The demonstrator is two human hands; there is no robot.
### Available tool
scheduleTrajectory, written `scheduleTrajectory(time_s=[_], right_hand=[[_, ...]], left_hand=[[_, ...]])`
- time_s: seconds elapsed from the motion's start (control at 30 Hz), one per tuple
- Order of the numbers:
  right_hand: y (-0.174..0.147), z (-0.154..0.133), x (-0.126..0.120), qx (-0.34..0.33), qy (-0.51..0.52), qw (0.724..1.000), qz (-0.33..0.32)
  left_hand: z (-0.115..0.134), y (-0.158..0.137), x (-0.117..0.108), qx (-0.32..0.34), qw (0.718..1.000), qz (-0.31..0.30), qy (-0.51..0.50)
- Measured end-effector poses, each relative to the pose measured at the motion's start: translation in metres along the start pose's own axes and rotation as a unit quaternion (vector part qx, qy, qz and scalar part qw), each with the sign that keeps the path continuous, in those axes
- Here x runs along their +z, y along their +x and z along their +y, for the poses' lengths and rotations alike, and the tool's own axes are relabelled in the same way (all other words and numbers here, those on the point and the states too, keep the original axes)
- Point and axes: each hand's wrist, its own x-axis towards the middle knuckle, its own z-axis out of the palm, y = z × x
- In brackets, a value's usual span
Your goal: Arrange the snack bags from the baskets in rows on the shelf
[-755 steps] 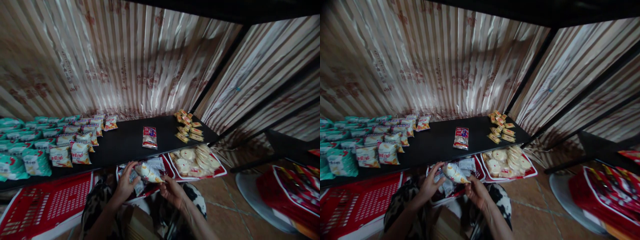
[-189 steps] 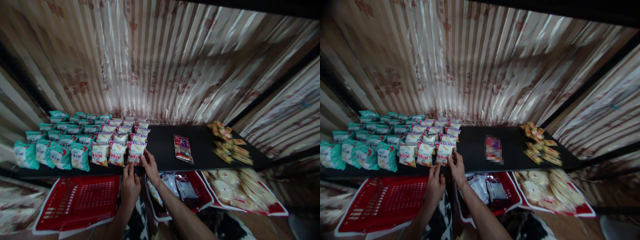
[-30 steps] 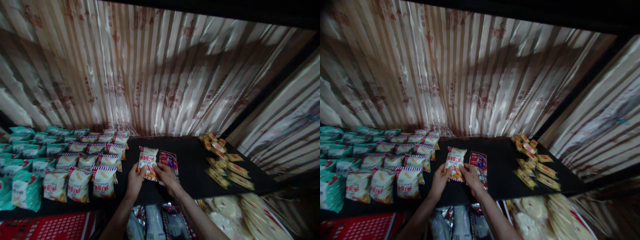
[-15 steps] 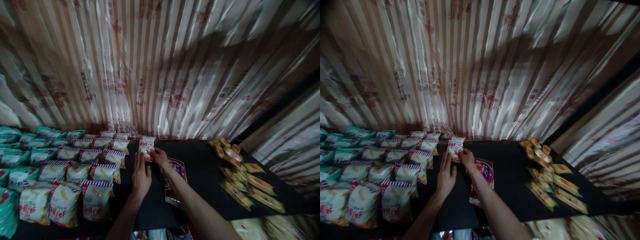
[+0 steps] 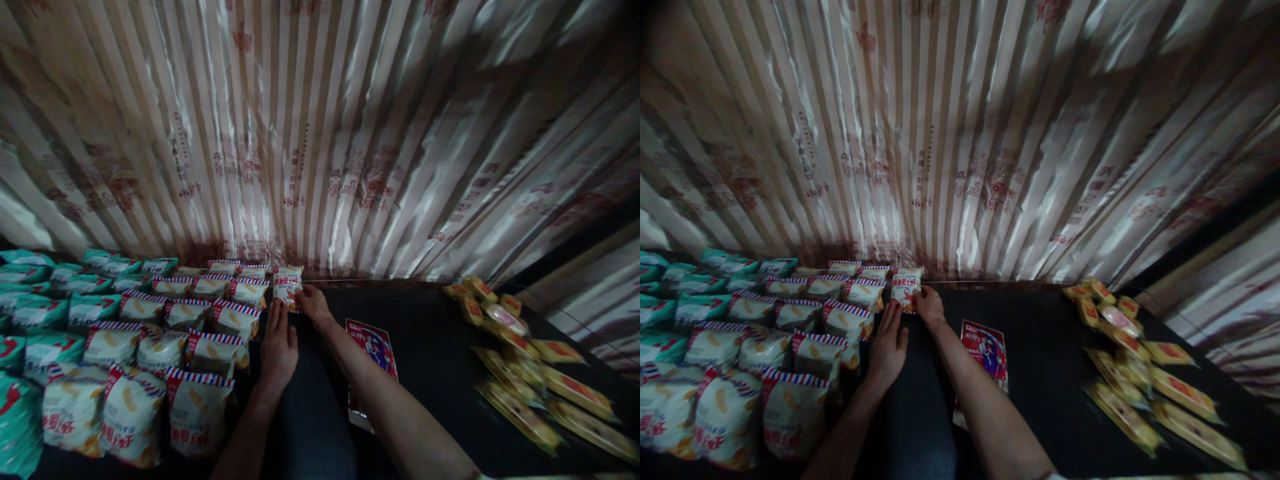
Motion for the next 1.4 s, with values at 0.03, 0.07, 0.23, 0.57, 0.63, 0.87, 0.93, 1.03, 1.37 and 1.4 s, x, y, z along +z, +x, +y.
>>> scheduleTrajectory(time_s=[0.03, 0.07, 0.23, 0.57, 0.63, 0.87, 0.93, 1.03, 1.37, 1.4], right_hand=[[0.001, 0.0, 0.0, -0.002, -0.013, 1.0, -0.001], [0.001, -0.001, 0.0, -0.004, -0.026, 1.0, -0.002], [-0.002, -0.006, 0.001, -0.011, -0.09, 0.996, 0.001], [-0.008, -0.014, 0.005, -0.019, -0.198, 0.98, 0.015], [-0.01, -0.014, 0.003, -0.015, -0.194, 0.981, 0.017], [-0.066, -0.006, -0.02, -0.101, -0.06, 0.989, 0.091], [-0.103, -0.003, -0.029, -0.126, 0.008, 0.988, 0.086], [-0.172, 0.003, -0.042, -0.129, 0.093, 0.985, 0.068], [-0.32, 0.106, -0.042, 0.08, 0.023, 0.997, 0.005], [-0.32, 0.116, -0.038, 0.107, -0.011, 0.994, -0.011]], left_hand=[[-0.001, 0.0, 0.0, -0.003, 1.0, -0.001, -0.003], [-0.001, 0.0, -0.001, -0.004, 1.0, -0.002, -0.007], [-0.004, 0.0, 0.002, -0.003, 1.0, -0.003, -0.016], [-0.01, -0.002, 0.008, -0.003, 1.0, 0.002, 0.006], [-0.01, -0.002, 0.005, 0.002, 1.0, 0.003, 0.01], [0.01, -0.013, -0.013, 0.026, 0.999, -0.015, 0.036], [0.021, -0.026, -0.019, 0.043, 0.998, -0.027, 0.026], [0.037, -0.055, -0.03, 0.077, 0.996, -0.053, -0.012], [0.073, -0.175, -0.053, 0.02, 0.97, -0.212, -0.116], [0.072, -0.189, -0.047, -0.036, 0.969, -0.212, -0.117]])
